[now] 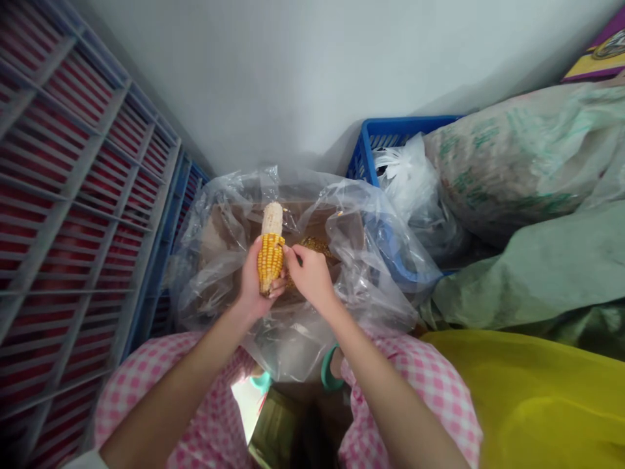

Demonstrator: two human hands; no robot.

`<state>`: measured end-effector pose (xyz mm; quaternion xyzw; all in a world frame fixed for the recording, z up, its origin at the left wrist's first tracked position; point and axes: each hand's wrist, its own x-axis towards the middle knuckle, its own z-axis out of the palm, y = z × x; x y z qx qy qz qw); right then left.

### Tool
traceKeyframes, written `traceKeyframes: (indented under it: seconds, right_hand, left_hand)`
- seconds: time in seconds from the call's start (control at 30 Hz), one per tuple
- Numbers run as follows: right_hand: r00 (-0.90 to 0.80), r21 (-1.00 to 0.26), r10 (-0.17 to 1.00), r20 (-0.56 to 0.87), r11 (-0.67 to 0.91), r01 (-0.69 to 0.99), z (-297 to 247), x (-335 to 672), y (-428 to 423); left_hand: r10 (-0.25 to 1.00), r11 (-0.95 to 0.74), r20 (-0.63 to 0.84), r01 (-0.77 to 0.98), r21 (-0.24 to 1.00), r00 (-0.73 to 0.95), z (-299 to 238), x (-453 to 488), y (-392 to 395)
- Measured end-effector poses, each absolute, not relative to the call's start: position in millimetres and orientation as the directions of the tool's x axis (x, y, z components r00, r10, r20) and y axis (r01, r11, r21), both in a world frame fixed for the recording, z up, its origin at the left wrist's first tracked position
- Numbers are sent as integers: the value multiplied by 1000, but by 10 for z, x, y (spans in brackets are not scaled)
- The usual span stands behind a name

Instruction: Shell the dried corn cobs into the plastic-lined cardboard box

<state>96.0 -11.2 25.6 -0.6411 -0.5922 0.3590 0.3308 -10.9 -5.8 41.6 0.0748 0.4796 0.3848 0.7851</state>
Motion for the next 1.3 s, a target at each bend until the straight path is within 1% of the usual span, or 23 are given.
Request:
traceKeyframes:
  seconds: [0.27,0.4,0.47,0.5,0.6,0.67,0.73,0.83,0.9,0.97,1.03,1.1,1.17,1.23,1.3]
  right_hand:
    - [39,-934,996,-85,-94,346,155,939,-127]
    - [73,-971,993,-89,-103,217,139,915,-92]
    - [84,-972,992,-90,-105,209,158,921,-58]
    - [79,-967,992,-93,-109,229,178,934,-39]
    - [48,-939,996,-80,-92,331,277,1007,4]
    - [16,-903,999,-41,-44,427,360,1067,14]
    - [-38,-845,999,-11,11,534,436,1118,7]
    - [-93,-748,995,-22,45,662,508,1152,-22]
    - [-83,-682,996,-40,34,731,524,1137,-48]
    - [-39,-601,998,-59,-4,800,518,1092,-79]
    - [33,-510,996,-81,-70,858,496,1027,-114]
    - [102,-465,989,-109,-142,874,466,961,-150]
    - [142,-515,980,-136,-193,835,429,905,-182]
    - [179,-635,972,-150,-234,736,380,857,-206]
    - [220,-759,962,-160,-263,596,311,809,-216]
  left_hand:
    - [658,717,-637,-591,369,401,448,-190,-47]
    - [597,773,-580,-591,231,555,456,-217,-42]
    - [573,792,-558,-581,187,601,463,-223,-39]
    - [571,793,-560,-579,188,600,467,-223,-37]
    - [582,785,-585,-579,222,565,484,-222,-23]
    - [595,773,-596,-587,240,540,498,-227,-5]
    - [617,756,-596,-597,267,515,510,-236,17]
    - [654,732,-612,-577,362,444,510,-233,42]
    - [666,726,-639,-531,437,385,487,-205,38]
    - [680,713,-659,-497,494,322,446,-155,10]
    - [699,688,-669,-491,534,251,394,-97,-32]
    - [705,670,-684,-493,555,189,345,-44,-74]
    - [708,661,-689,-491,568,156,308,-8,-101]
    - [721,639,-681,-502,583,127,289,14,-116]
    - [732,610,-676,-527,591,89,284,31,-134]
